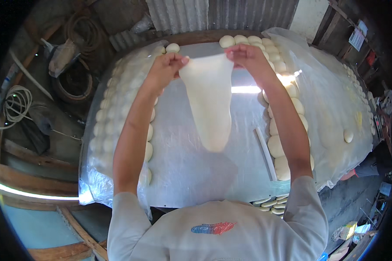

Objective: The person shapes dough balls into elongated rolls by first flattening the dough with a rolling pin and then rolling it by hand on a metal work surface.

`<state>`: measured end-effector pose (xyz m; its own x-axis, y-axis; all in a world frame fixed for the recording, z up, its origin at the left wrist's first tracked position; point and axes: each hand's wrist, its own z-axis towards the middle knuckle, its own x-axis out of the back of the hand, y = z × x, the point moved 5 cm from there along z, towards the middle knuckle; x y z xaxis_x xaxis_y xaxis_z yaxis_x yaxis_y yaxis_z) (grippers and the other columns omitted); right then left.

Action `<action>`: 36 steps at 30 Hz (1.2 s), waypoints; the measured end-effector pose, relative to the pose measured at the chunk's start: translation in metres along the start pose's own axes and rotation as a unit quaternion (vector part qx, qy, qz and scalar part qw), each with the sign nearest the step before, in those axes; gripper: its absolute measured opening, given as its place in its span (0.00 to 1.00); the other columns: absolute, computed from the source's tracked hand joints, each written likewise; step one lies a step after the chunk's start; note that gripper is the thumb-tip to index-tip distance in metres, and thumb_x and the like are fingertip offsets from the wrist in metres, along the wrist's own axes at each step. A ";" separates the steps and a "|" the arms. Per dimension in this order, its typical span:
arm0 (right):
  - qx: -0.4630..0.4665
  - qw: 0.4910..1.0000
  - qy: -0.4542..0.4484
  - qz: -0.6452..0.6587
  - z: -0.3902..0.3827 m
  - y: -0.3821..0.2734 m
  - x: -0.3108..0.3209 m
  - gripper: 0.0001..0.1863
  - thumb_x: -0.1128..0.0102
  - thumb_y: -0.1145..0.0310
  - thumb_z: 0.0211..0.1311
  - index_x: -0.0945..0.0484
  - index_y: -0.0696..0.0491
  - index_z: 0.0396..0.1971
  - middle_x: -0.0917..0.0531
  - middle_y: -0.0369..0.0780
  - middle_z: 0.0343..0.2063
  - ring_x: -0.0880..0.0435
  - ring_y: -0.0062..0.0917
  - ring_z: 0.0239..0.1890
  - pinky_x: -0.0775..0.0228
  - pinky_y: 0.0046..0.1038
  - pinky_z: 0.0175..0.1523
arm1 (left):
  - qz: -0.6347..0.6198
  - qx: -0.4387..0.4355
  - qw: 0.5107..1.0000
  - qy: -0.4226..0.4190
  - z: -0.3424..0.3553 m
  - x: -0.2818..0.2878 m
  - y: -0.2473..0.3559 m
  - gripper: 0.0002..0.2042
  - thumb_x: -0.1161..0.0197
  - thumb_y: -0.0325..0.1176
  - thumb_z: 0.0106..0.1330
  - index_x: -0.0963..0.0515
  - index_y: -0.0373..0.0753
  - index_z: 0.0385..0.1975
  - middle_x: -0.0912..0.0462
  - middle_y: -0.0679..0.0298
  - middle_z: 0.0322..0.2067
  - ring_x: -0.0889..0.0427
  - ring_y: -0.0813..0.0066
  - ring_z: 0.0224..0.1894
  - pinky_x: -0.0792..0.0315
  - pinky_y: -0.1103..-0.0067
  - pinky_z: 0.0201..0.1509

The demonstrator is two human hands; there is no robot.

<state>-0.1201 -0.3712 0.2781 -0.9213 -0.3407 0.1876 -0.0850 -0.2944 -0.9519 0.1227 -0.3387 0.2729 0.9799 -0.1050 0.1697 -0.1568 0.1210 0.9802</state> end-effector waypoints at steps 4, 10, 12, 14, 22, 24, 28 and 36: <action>0.074 0.996 0.042 -0.042 0.016 -0.014 0.010 0.12 0.38 0.70 0.60 0.20 0.58 0.42 0.17 0.35 0.34 0.19 0.18 0.38 0.29 0.21 0.47 | 0.022 -0.057 0.998 0.034 0.008 0.002 0.027 0.07 0.39 0.31 0.66 0.22 0.33 0.34 0.18 0.66 0.30 0.21 0.79 0.33 0.27 0.81 0.41; 0.056 0.995 0.047 -0.061 -0.053 0.125 -0.015 0.11 0.41 0.74 0.60 0.19 0.59 0.42 0.15 0.35 0.33 0.20 0.18 0.39 0.29 0.22 0.48 | 0.223 -0.147 0.962 0.061 -0.037 -0.047 -0.101 0.04 0.41 0.24 0.62 0.21 0.36 0.34 0.17 0.57 0.30 0.19 0.67 0.32 0.26 0.75 0.40; 0.031 0.964 0.066 -0.255 -0.107 0.163 -0.055 0.11 0.45 0.76 0.60 0.18 0.58 0.41 0.15 0.46 0.35 0.16 0.27 0.37 0.25 0.28 0.45 | 0.327 -0.081 0.941 0.039 -0.075 -0.064 -0.181 0.08 0.40 0.28 0.62 0.20 0.38 0.39 0.16 0.55 0.35 0.17 0.62 0.41 0.27 0.72 0.46; -0.066 0.908 -0.067 -0.408 -0.158 0.207 -0.086 0.17 0.46 0.73 0.55 0.20 0.53 0.47 0.17 0.46 0.42 0.19 0.36 0.48 0.33 0.40 0.58 | 0.425 -0.026 0.903 -0.058 -0.125 -0.100 -0.246 0.10 0.47 0.27 0.63 0.20 0.40 0.41 0.17 0.56 0.39 0.20 0.59 0.47 0.37 0.61 0.61; 0.021 0.782 -0.025 -0.622 -0.283 0.216 -0.160 0.23 0.54 0.70 0.58 0.29 0.62 0.54 0.28 0.49 0.58 0.32 0.38 0.63 0.57 0.54 0.69 | 0.553 -0.149 0.819 -0.039 -0.232 -0.142 -0.263 0.21 0.48 0.27 0.59 0.28 0.33 0.55 0.27 0.57 0.58 0.32 0.67 0.64 0.54 0.56 0.71; 0.006 0.781 -0.038 -0.623 -0.281 0.189 -0.162 0.23 0.53 0.70 0.58 0.30 0.63 0.54 0.28 0.50 0.57 0.31 0.38 0.63 0.58 0.54 0.69 | 0.544 -0.130 0.828 -0.034 -0.247 -0.141 -0.258 0.22 0.47 0.29 0.59 0.30 0.32 0.55 0.29 0.53 0.59 0.33 0.64 0.65 0.55 0.53 0.71; -0.124 0.817 -0.115 -0.551 -0.257 0.173 -0.166 0.25 0.48 0.65 0.58 0.30 0.63 0.55 0.29 0.50 0.58 0.34 0.38 0.65 0.57 0.54 0.69 | 0.532 -0.109 0.840 -0.021 -0.254 -0.144 -0.255 0.22 0.46 0.29 0.59 0.29 0.32 0.55 0.29 0.53 0.59 0.33 0.64 0.65 0.55 0.51 0.70; -0.005 0.827 -0.056 -0.559 -0.287 0.215 -0.197 0.29 0.45 0.62 0.58 0.32 0.63 0.57 0.32 0.51 0.60 0.37 0.38 0.66 0.57 0.53 0.70 | 0.516 -0.077 0.853 -0.022 -0.262 -0.140 -0.254 0.24 0.44 0.33 0.57 0.29 0.32 0.55 0.28 0.54 0.59 0.34 0.65 0.65 0.59 0.49 0.70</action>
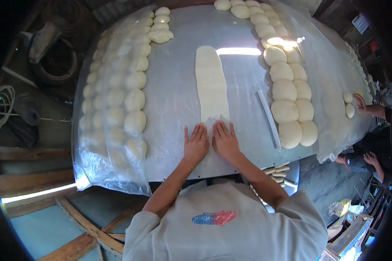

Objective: The person shapes dough balls into elongated rolls by first flattening the dough with a rolling pin and then rolling it by hand on a metal work surface.

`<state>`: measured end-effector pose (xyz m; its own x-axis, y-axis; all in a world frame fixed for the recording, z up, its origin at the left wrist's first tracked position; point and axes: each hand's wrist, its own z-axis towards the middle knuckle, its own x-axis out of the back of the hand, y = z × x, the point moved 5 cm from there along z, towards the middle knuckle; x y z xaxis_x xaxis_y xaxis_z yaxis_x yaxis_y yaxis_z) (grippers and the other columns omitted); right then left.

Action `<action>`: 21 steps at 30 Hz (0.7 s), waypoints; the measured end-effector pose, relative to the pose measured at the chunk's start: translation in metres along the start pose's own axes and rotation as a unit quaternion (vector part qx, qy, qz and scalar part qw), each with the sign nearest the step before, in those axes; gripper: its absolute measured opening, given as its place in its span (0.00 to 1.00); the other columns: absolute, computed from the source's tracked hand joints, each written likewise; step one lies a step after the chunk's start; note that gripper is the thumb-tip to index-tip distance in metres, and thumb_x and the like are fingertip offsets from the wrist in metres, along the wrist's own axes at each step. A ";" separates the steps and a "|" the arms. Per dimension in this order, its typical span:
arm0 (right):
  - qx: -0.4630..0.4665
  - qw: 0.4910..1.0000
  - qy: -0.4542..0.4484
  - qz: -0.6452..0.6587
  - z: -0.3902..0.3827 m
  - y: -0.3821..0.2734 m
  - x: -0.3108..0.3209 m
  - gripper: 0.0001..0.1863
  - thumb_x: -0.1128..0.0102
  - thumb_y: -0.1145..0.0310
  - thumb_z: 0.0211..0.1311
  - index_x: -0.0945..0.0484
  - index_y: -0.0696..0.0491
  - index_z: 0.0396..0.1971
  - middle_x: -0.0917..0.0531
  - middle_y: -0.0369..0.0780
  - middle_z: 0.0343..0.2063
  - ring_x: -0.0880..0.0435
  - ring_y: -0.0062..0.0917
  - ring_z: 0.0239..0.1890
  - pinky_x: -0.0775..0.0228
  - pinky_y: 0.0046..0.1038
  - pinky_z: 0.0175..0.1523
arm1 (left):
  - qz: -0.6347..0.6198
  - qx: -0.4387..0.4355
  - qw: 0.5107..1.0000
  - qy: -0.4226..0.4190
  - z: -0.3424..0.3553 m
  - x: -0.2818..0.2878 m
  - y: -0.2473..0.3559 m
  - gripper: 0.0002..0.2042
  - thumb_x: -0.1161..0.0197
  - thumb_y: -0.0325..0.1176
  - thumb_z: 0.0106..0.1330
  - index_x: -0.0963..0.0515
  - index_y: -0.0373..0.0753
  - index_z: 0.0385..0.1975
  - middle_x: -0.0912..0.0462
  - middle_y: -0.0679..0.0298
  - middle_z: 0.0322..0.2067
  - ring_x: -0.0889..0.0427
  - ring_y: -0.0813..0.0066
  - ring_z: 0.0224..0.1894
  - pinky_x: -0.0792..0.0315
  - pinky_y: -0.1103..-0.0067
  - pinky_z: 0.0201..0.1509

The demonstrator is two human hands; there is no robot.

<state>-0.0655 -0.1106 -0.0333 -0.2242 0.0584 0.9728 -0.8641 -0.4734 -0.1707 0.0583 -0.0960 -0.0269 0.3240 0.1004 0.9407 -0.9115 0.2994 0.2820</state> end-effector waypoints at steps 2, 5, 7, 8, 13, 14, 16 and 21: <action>-0.025 0.996 -0.070 0.039 0.025 0.000 0.031 0.28 0.46 0.62 0.58 0.32 0.63 0.56 0.32 0.51 0.60 0.36 0.39 0.66 0.57 0.52 0.70 | 0.001 0.004 1.000 0.003 -0.004 0.001 -0.001 0.23 0.44 0.33 0.58 0.29 0.32 0.55 0.28 0.55 0.59 0.34 0.66 0.65 0.59 0.49 0.70; -0.024 0.998 -0.033 0.045 0.029 0.022 0.021 0.27 0.46 0.63 0.58 0.30 0.65 0.54 0.30 0.53 0.59 0.34 0.41 0.64 0.57 0.51 0.70 | -0.013 0.000 1.000 0.019 0.004 -0.001 0.008 0.22 0.44 0.33 0.59 0.28 0.33 0.54 0.28 0.56 0.59 0.34 0.66 0.65 0.60 0.48 0.70; 0.013 0.997 0.074 0.023 0.020 0.021 0.017 0.26 0.46 0.63 0.57 0.28 0.65 0.52 0.29 0.53 0.57 0.33 0.42 0.63 0.57 0.51 0.70 | -0.016 0.000 0.999 0.029 0.004 0.001 0.005 0.22 0.45 0.34 0.60 0.28 0.33 0.54 0.28 0.57 0.58 0.34 0.66 0.64 0.60 0.48 0.70; 0.017 0.998 0.052 0.005 0.007 0.014 0.014 0.26 0.46 0.62 0.58 0.28 0.66 0.52 0.29 0.53 0.57 0.33 0.42 0.63 0.56 0.51 0.70 | -0.027 0.012 0.999 0.027 0.002 0.002 0.004 0.21 0.45 0.33 0.60 0.28 0.33 0.54 0.28 0.57 0.58 0.33 0.66 0.64 0.60 0.48 0.70; -0.020 0.996 -0.029 0.082 0.040 -0.001 0.042 0.27 0.46 0.62 0.59 0.29 0.66 0.53 0.29 0.54 0.57 0.33 0.42 0.63 0.57 0.48 0.71 | -0.056 0.026 0.997 0.036 -0.004 0.004 -0.005 0.20 0.44 0.32 0.61 0.27 0.34 0.53 0.27 0.56 0.58 0.33 0.65 0.64 0.59 0.49 0.70; -0.023 0.996 -0.029 0.078 0.042 -0.003 0.030 0.27 0.46 0.62 0.59 0.29 0.66 0.53 0.29 0.54 0.57 0.33 0.42 0.63 0.57 0.48 0.71 | -0.097 0.026 0.994 0.043 -0.002 0.005 -0.009 0.18 0.44 0.30 0.61 0.27 0.35 0.52 0.26 0.56 0.57 0.32 0.65 0.64 0.58 0.51 0.70; 0.041 0.997 0.063 0.017 0.042 -0.015 0.013 0.27 0.45 0.62 0.57 0.29 0.66 0.53 0.29 0.54 0.57 0.32 0.40 0.63 0.57 0.47 0.71 | -0.137 0.027 0.989 0.047 -0.006 0.004 -0.017 0.17 0.43 0.29 0.61 0.26 0.35 0.50 0.25 0.56 0.56 0.31 0.64 0.63 0.57 0.52 0.71; 0.023 0.998 -0.054 0.026 0.031 -0.022 0.025 0.26 0.43 0.62 0.55 0.28 0.65 0.51 0.27 0.54 0.55 0.32 0.40 0.63 0.55 0.49 0.70 | -0.284 0.063 0.950 0.114 -0.002 0.008 -0.035 0.11 0.43 0.23 0.60 0.22 0.37 0.43 0.19 0.57 0.47 0.25 0.61 0.57 0.46 0.57 0.68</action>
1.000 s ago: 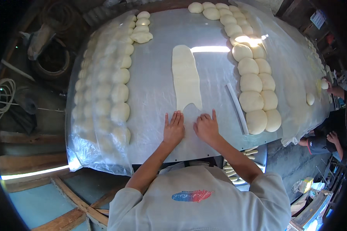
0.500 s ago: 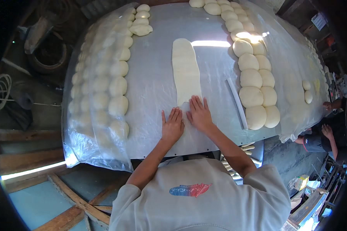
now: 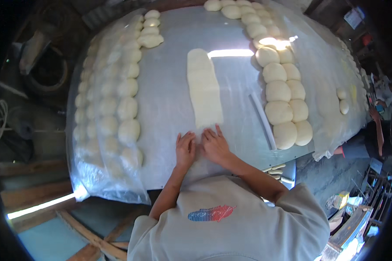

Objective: The person shapes dough balls into elongated rolls by first flattening the dough with a rolling pin and then rolling it by hand on a metal work surface.

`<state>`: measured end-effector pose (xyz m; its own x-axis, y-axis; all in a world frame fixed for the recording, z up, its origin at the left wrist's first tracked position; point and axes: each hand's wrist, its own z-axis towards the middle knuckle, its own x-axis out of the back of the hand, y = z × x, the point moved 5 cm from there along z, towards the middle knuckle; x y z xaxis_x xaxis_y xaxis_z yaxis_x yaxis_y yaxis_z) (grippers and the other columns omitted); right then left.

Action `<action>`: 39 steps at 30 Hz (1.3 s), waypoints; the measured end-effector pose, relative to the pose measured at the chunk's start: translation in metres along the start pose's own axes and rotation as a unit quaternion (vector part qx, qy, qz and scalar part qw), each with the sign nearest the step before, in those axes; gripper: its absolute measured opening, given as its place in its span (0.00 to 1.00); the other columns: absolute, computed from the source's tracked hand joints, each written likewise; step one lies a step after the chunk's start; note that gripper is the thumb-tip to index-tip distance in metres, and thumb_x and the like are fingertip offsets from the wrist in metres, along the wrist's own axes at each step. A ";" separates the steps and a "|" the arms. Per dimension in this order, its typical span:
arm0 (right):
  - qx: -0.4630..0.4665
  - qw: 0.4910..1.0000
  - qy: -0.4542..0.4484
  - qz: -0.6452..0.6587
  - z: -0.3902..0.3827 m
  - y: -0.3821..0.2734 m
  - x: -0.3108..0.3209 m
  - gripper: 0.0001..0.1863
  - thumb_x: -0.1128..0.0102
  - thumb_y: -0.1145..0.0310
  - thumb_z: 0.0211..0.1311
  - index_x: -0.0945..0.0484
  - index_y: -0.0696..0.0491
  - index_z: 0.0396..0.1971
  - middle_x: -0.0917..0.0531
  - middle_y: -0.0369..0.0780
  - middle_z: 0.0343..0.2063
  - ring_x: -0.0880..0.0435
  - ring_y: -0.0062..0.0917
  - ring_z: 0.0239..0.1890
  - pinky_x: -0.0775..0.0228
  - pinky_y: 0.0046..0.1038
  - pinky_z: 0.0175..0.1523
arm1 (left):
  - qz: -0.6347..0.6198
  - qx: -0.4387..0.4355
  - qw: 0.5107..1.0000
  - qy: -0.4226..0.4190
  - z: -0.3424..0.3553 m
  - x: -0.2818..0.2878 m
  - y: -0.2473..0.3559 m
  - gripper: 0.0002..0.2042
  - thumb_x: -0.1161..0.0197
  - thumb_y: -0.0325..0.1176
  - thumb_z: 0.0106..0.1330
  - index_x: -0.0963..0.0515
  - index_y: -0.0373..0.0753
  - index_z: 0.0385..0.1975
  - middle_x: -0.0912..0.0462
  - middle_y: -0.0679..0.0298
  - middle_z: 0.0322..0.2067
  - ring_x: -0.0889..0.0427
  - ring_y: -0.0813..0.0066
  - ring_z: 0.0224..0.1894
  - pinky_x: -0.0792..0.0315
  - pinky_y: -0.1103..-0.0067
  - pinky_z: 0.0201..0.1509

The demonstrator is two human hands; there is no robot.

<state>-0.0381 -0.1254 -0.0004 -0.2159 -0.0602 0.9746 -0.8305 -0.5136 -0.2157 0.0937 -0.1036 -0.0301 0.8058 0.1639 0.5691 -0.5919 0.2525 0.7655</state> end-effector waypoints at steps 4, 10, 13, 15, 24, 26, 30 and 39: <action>0.005 0.999 0.022 0.044 0.008 0.007 -0.025 0.29 0.41 0.61 0.51 0.27 0.66 0.49 0.25 0.54 0.52 0.30 0.42 0.60 0.51 0.51 0.68 | -0.039 0.038 0.998 0.020 0.004 -0.013 -0.008 0.09 0.45 0.21 0.62 0.22 0.36 0.40 0.19 0.56 0.42 0.20 0.59 0.47 0.36 0.61 0.63; 0.010 0.998 0.023 0.058 -0.011 0.003 0.012 0.30 0.43 0.59 0.54 0.29 0.67 0.51 0.29 0.54 0.56 0.32 0.42 0.62 0.53 0.51 0.69 | -0.098 0.115 0.987 0.050 0.012 0.001 -0.011 0.09 0.49 0.20 0.65 0.23 0.29 0.40 0.19 0.54 0.40 0.20 0.65 0.44 0.26 0.74 0.50; -0.002 0.992 0.108 0.068 -0.032 0.018 0.005 0.28 0.45 0.56 0.58 0.28 0.65 0.50 0.27 0.50 0.56 0.32 0.40 0.61 0.56 0.53 0.69 | -0.104 0.137 0.984 0.054 0.033 -0.008 -0.015 0.09 0.50 0.21 0.66 0.24 0.29 0.41 0.20 0.54 0.40 0.20 0.66 0.44 0.27 0.75 0.50; 0.012 0.994 0.090 0.069 -0.037 0.012 0.006 0.27 0.46 0.55 0.60 0.27 0.63 0.50 0.26 0.47 0.55 0.32 0.38 0.62 0.57 0.54 0.69 | -0.101 0.118 0.985 0.073 0.050 0.003 -0.030 0.08 0.49 0.23 0.67 0.24 0.29 0.41 0.19 0.54 0.39 0.20 0.68 0.43 0.27 0.76 0.49; -0.108 0.963 0.168 0.178 0.105 0.131 0.032 0.17 0.43 0.64 0.60 0.25 0.55 0.47 0.20 0.43 0.45 0.25 0.36 0.54 0.44 0.48 0.64 | 0.043 0.005 0.995 0.091 0.232 -0.025 -0.085 0.17 0.44 0.37 0.66 0.27 0.30 0.47 0.21 0.48 0.42 0.22 0.50 0.45 0.29 0.63 0.51; -0.110 0.952 0.232 0.165 0.174 0.169 0.030 0.18 0.43 0.65 0.60 0.26 0.55 0.49 0.21 0.44 0.47 0.25 0.37 0.53 0.40 0.43 0.61 | 0.108 -0.005 0.991 0.082 0.287 -0.043 -0.081 0.17 0.43 0.37 0.65 0.26 0.31 0.47 0.22 0.50 0.44 0.24 0.52 0.47 0.31 0.62 0.53; -0.159 0.945 0.233 0.167 0.273 0.217 0.007 0.19 0.43 0.66 0.60 0.28 0.56 0.50 0.25 0.47 0.52 0.27 0.39 0.53 0.38 0.39 0.59 | 0.183 -0.032 0.979 0.085 0.356 -0.075 -0.088 0.16 0.42 0.37 0.64 0.25 0.35 0.48 0.22 0.55 0.47 0.25 0.55 0.50 0.35 0.63 0.58; -0.074 0.978 0.110 0.161 0.330 0.240 -0.002 0.15 0.43 0.75 0.53 0.23 0.52 0.43 0.20 0.41 0.39 0.24 0.35 0.48 0.37 0.39 0.56 | 0.184 -0.032 0.975 -0.118 0.390 -0.081 -0.084 0.08 0.45 0.26 0.62 0.22 0.40 0.39 0.21 0.64 0.43 0.24 0.65 0.49 0.40 0.64 0.63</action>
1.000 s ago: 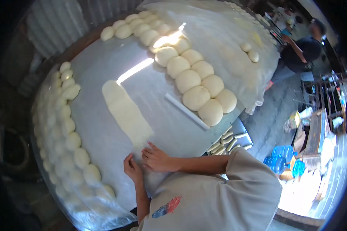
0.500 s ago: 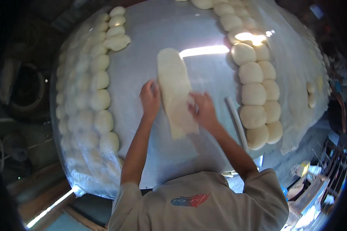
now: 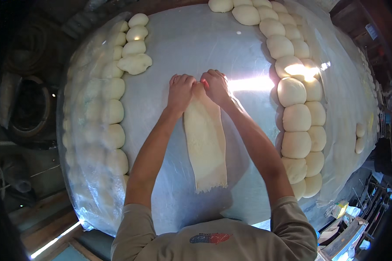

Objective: The person shapes dough balls into elongated rolls by first flattening the dough with a rolling pin and then rolling it by hand on a metal work surface.

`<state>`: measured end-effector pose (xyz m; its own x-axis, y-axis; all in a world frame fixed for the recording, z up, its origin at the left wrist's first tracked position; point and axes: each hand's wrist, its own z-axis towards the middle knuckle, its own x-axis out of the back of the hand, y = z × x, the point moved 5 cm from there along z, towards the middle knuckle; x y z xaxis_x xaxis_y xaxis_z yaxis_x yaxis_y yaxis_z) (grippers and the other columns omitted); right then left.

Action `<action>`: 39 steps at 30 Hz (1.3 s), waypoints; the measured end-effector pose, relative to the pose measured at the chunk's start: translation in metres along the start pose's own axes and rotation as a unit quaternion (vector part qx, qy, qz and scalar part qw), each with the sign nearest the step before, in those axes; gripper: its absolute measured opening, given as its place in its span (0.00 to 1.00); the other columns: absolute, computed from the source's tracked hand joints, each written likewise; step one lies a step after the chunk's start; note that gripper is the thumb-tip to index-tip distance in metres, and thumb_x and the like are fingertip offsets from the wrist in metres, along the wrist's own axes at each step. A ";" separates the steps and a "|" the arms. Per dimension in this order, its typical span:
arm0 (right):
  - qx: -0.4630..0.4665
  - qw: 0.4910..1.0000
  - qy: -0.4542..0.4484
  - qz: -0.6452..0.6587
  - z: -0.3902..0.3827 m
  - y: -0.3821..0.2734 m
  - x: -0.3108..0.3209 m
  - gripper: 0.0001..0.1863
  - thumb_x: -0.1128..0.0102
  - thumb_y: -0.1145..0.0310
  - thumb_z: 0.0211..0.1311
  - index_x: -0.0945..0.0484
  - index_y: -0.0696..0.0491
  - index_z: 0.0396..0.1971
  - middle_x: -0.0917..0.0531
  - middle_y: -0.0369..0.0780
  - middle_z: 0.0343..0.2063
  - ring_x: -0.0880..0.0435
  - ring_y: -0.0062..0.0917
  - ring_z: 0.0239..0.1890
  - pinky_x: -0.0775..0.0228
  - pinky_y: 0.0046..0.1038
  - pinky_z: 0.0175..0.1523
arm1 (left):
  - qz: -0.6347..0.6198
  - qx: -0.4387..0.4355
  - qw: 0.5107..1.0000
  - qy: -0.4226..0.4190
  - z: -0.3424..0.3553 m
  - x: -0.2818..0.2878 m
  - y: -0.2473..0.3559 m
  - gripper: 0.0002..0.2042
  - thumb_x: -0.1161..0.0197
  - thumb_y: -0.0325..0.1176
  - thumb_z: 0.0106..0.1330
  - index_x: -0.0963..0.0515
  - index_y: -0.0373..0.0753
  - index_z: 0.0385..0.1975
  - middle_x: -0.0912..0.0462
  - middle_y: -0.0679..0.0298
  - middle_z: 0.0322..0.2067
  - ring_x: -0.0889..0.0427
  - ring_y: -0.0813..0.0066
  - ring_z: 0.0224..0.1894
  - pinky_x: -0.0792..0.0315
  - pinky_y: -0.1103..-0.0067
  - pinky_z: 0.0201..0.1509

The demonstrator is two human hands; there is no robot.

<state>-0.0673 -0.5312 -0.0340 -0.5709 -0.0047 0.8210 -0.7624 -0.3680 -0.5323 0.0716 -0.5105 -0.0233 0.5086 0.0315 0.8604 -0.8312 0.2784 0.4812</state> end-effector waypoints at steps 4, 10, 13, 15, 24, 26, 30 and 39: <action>0.113 0.992 0.015 -0.055 -0.024 -0.012 0.007 0.08 0.43 0.74 0.55 0.20 0.51 0.35 0.19 0.39 0.33 0.21 0.33 0.44 0.38 0.40 0.60 | 0.106 -0.178 0.976 0.068 -0.030 0.005 -0.003 0.10 0.45 0.27 0.63 0.23 0.41 0.43 0.20 0.62 0.41 0.23 0.67 0.48 0.42 0.66 0.67; 0.059 0.989 -0.011 -0.138 0.003 -0.022 0.008 0.08 0.41 0.70 0.54 0.20 0.47 0.35 0.22 0.36 0.32 0.22 0.29 0.45 0.48 0.52 0.66 | 0.099 -0.058 0.993 -0.005 -0.006 0.007 0.007 0.12 0.44 0.31 0.64 0.24 0.39 0.47 0.21 0.62 0.40 0.24 0.68 0.49 0.38 0.67 0.63; 0.094 0.971 -0.011 -0.218 0.007 -0.022 0.006 0.10 0.39 0.69 0.52 0.21 0.45 0.36 0.23 0.34 0.33 0.23 0.27 0.45 0.50 0.55 0.66 | 0.146 -0.065 0.987 0.014 -0.002 0.011 0.004 0.12 0.43 0.31 0.62 0.24 0.37 0.45 0.21 0.63 0.40 0.24 0.68 0.48 0.37 0.67 0.61; 0.142 0.962 0.067 -0.223 0.000 -0.016 0.007 0.09 0.39 0.68 0.51 0.21 0.46 0.35 0.24 0.34 0.33 0.23 0.26 0.45 0.49 0.53 0.67 | 0.151 -0.098 0.982 0.052 -0.004 0.014 0.005 0.12 0.43 0.30 0.61 0.24 0.36 0.43 0.21 0.63 0.40 0.24 0.68 0.48 0.36 0.66 0.60; 0.279 0.922 0.038 -0.266 -0.064 -0.031 0.017 0.09 0.46 0.72 0.53 0.20 0.53 0.34 0.21 0.37 0.34 0.22 0.26 0.46 0.47 0.49 0.68 | 0.271 -0.280 0.912 0.126 -0.074 0.014 0.029 0.08 0.44 0.31 0.59 0.23 0.41 0.37 0.22 0.66 0.35 0.22 0.75 0.43 0.48 0.58 0.69; 0.184 0.942 -0.054 -0.275 -0.045 -0.036 0.014 0.09 0.46 0.70 0.56 0.21 0.53 0.35 0.22 0.38 0.37 0.24 0.29 0.48 0.51 0.51 0.69 | 0.261 -0.097 0.959 -0.059 -0.054 0.010 0.017 0.11 0.46 0.30 0.62 0.24 0.39 0.43 0.22 0.64 0.41 0.24 0.73 0.51 0.50 0.53 0.69; 0.107 0.962 -0.093 -0.232 -0.028 -0.027 0.012 0.13 0.46 0.69 0.57 0.21 0.55 0.41 0.21 0.42 0.43 0.26 0.33 0.53 0.56 0.55 0.70 | 0.260 -0.023 0.948 -0.181 -0.026 0.015 0.038 0.16 0.46 0.30 0.63 0.26 0.38 0.50 0.23 0.59 0.46 0.27 0.68 0.57 0.53 0.52 0.70; 0.181 0.970 0.035 -0.156 -0.134 -0.036 0.033 0.12 0.46 0.70 0.57 0.22 0.61 0.37 0.27 0.48 0.54 0.27 0.39 0.56 0.42 0.39 0.65 | 0.265 -0.202 0.939 -0.081 -0.121 0.014 0.040 0.20 0.49 0.28 0.62 0.31 0.35 0.56 0.35 0.50 0.62 0.35 0.60 0.65 0.53 0.56 0.71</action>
<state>-0.0994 -0.3932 -0.0155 -0.3588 0.2168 0.9079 -0.7513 -0.6443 -0.1430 0.0729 -0.3833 -0.0124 -0.0204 0.1312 0.9911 -0.7887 0.6072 -0.0966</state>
